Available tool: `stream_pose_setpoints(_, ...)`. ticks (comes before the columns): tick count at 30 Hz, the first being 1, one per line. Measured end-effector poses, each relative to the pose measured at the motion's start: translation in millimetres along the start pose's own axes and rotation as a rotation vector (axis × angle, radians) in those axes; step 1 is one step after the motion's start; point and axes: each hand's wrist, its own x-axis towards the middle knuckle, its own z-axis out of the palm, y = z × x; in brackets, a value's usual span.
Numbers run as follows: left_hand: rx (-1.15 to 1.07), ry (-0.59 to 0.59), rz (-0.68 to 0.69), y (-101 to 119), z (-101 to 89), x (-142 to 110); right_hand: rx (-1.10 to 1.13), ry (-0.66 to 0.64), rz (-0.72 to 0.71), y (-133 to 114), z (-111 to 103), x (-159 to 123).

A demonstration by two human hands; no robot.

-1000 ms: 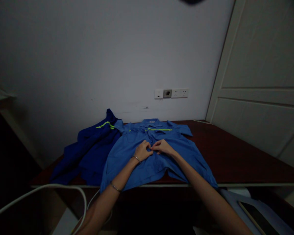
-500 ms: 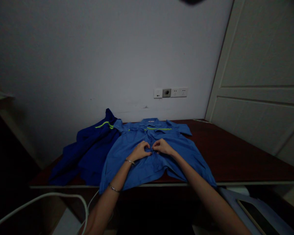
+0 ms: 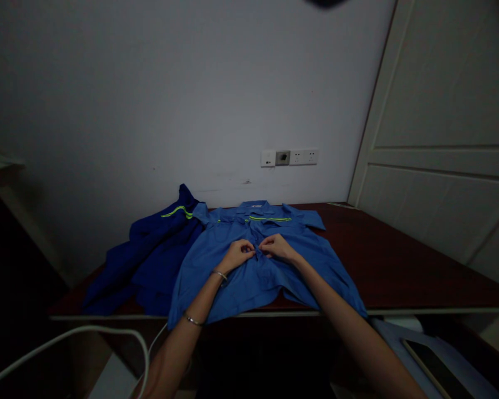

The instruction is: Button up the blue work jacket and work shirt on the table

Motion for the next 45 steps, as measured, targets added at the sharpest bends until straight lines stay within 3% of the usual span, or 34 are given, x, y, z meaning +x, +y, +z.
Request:
stream_pose_setpoints(12, 0.009, 0.019, -0.170, 7, 7.1, 0, -0.077, -0.004, -0.009, 2, 3, 0)
stream_pose_setpoints(18, -0.006, 0.043, -0.180, 7, 8.5, 0, -0.173, -0.009, -0.056, 2, 2, -1)
stream_pose_setpoints(45, -0.206, 0.061, -0.149, 2, 8.2, 2, 0.016, 0.003, 0.031, -12, -5, -7)
